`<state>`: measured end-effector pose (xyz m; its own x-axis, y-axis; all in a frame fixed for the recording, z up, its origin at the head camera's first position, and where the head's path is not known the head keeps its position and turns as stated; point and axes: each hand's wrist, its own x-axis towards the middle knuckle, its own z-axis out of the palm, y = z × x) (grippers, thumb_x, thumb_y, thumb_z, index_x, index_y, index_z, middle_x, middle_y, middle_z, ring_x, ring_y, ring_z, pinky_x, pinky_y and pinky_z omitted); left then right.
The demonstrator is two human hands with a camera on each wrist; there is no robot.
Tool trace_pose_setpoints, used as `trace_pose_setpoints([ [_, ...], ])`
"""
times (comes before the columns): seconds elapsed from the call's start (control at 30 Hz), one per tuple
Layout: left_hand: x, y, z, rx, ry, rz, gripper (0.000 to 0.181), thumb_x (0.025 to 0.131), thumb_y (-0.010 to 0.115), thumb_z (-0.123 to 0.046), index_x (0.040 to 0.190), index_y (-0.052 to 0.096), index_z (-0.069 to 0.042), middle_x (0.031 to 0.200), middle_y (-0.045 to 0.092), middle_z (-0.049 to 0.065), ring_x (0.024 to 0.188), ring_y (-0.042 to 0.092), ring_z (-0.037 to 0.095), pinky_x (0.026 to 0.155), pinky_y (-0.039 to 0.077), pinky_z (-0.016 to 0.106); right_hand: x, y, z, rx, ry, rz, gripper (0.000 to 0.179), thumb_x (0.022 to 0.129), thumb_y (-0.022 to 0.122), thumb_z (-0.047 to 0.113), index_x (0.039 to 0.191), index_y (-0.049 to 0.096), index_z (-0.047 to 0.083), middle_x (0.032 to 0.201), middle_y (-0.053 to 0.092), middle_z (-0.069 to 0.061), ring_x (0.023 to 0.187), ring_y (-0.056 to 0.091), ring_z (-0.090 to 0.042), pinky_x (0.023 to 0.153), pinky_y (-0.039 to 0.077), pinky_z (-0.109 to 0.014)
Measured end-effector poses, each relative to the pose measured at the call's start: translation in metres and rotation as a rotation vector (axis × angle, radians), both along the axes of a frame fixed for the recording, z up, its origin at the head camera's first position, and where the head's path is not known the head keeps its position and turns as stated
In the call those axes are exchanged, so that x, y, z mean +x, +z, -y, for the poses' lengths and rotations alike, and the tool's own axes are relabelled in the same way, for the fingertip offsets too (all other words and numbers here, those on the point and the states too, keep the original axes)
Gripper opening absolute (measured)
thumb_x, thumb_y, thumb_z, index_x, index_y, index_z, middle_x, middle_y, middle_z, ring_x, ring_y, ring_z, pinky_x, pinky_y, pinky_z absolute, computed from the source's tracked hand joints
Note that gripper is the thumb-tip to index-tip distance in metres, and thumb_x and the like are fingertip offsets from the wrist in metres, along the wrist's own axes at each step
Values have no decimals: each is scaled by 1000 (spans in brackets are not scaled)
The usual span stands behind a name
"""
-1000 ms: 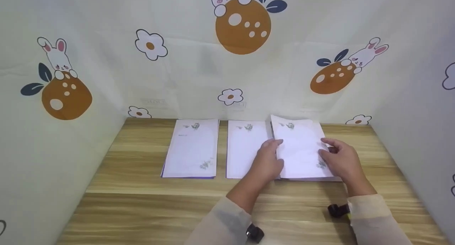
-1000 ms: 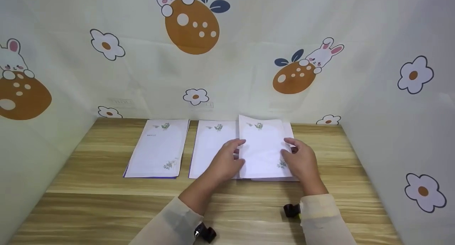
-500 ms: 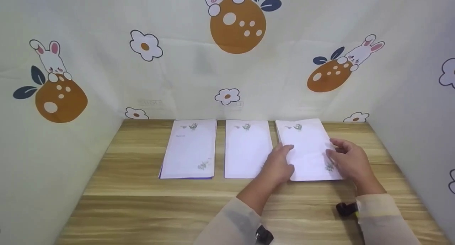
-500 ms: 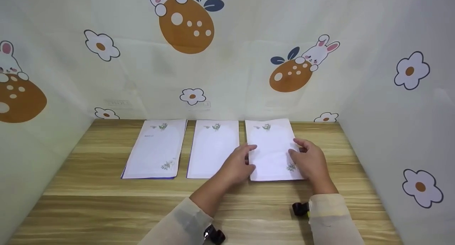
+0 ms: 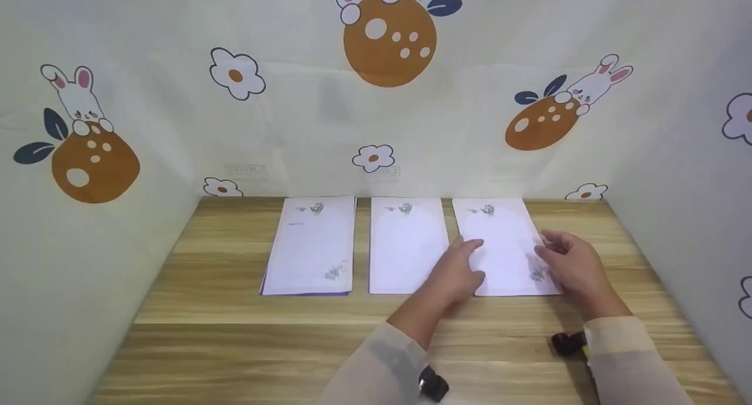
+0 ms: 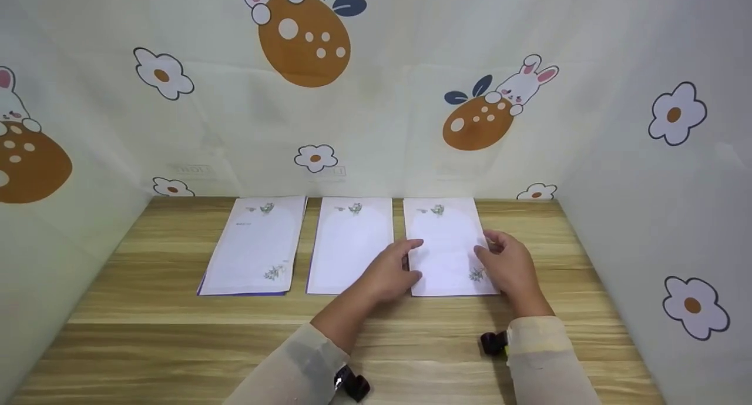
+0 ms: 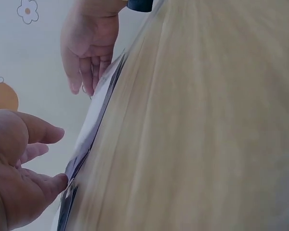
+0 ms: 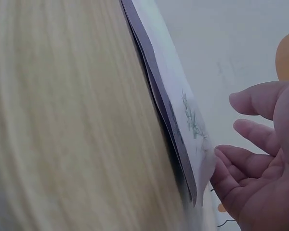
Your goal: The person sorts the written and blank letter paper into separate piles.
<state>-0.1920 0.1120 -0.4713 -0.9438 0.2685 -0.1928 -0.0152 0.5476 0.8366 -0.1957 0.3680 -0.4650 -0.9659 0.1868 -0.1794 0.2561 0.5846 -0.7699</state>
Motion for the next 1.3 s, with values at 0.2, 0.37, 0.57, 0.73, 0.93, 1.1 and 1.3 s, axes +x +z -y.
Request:
trace_pose_setpoints([
  [0.2,-5,4,8,22,-2,-63,61,101,71,-19,156,53,-37,178,31,2,165,32,25,135,31,45,2,6,8,0,-7,-4,65,105,66,40,159,50,9,162,50,-24,151,47,-41,127,38,-59],
  [0.37,-8,4,26,2,3,-163,58,101,69,-21,157,53,-28,175,36,5,163,35,28,134,31,47,-2,9,28,70,118,-79,63,103,70,44,154,57,9,156,57,-25,140,60,-44,116,52,-55],
  [0.57,-11,3,56,-44,7,-235,62,101,68,-30,160,50,-22,174,38,5,164,33,31,135,29,51,-7,12,53,134,260,-172,61,101,72,41,149,61,5,151,63,-23,131,66,-44,108,58,-55],
  [0.73,-19,10,85,-77,89,-225,65,100,68,-38,160,49,-23,174,39,5,164,33,29,135,28,51,-15,21,75,124,276,-216,56,101,73,34,147,63,6,150,65,-20,136,64,-42,115,53,-58],
  [0.93,-22,12,127,-98,198,-206,67,98,70,-41,160,50,-26,172,42,1,164,35,26,134,31,51,-23,29,105,50,288,-241,53,101,73,33,147,64,9,150,65,-18,137,63,-37,117,52,-55],
  [1.1,-23,13,153,-125,266,-187,69,98,72,-38,161,49,-24,171,45,4,162,37,29,133,33,53,-28,35,132,15,301,-225,53,101,71,35,148,63,13,152,65,-13,138,64,-37,117,53,-54],
  [1.3,-24,11,164,-175,290,-151,72,98,72,-39,163,46,-22,173,41,6,164,33,30,134,30,53,-29,32,148,9,309,-188,57,101,70,39,152,59,16,155,62,-13,138,64,-38,114,56,-53],
])
